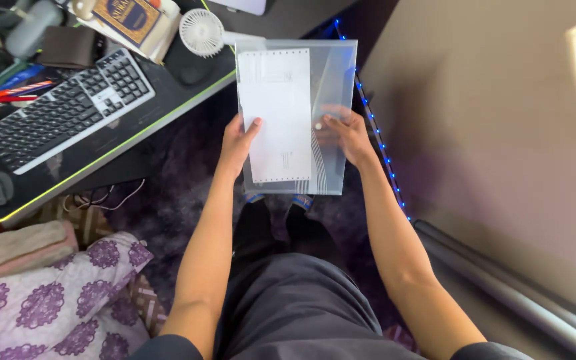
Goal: Organize various items on a desk, including folders, a wallet, a phone, and stationery.
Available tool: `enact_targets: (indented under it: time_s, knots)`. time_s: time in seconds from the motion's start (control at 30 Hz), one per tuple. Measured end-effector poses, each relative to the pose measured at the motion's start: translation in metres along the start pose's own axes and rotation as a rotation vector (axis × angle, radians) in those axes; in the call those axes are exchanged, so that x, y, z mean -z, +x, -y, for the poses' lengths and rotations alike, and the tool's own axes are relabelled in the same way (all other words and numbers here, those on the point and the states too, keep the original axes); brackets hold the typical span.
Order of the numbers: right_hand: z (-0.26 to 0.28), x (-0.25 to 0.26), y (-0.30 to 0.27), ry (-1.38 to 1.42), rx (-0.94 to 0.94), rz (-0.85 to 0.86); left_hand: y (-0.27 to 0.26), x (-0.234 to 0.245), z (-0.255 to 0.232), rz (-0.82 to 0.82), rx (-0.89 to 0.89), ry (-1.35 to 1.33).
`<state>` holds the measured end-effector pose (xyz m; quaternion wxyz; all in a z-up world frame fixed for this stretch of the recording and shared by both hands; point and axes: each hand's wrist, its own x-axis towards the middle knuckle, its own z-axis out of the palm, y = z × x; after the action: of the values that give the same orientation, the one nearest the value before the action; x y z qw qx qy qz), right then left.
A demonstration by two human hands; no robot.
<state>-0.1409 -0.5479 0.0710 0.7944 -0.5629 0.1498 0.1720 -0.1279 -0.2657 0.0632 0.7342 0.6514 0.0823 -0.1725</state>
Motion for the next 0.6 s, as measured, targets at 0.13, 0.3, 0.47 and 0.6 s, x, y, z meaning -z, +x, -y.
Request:
enact_targets:
  time_s: [0.13, 0.3, 0.47, 0.6]
  knots:
    - [-0.015, -0.001, 0.01, 0.015, -0.007, -0.009, -0.001, 0.009, -0.003, -0.019, -0.002, -0.032]
    - [-0.04, 0.014, 0.032, -0.063, 0.054, -0.072, 0.029, 0.019, 0.0, 0.046, -0.085, -0.071]
    - [-0.027, 0.005, 0.025, -0.027, -0.028, -0.148, 0.055, 0.014, 0.01, 0.087, -0.111, -0.018]
    - [-0.033, 0.025, 0.024, -0.012, -0.069, -0.21, 0.08, -0.002, 0.053, 0.109, -0.204, 0.095]
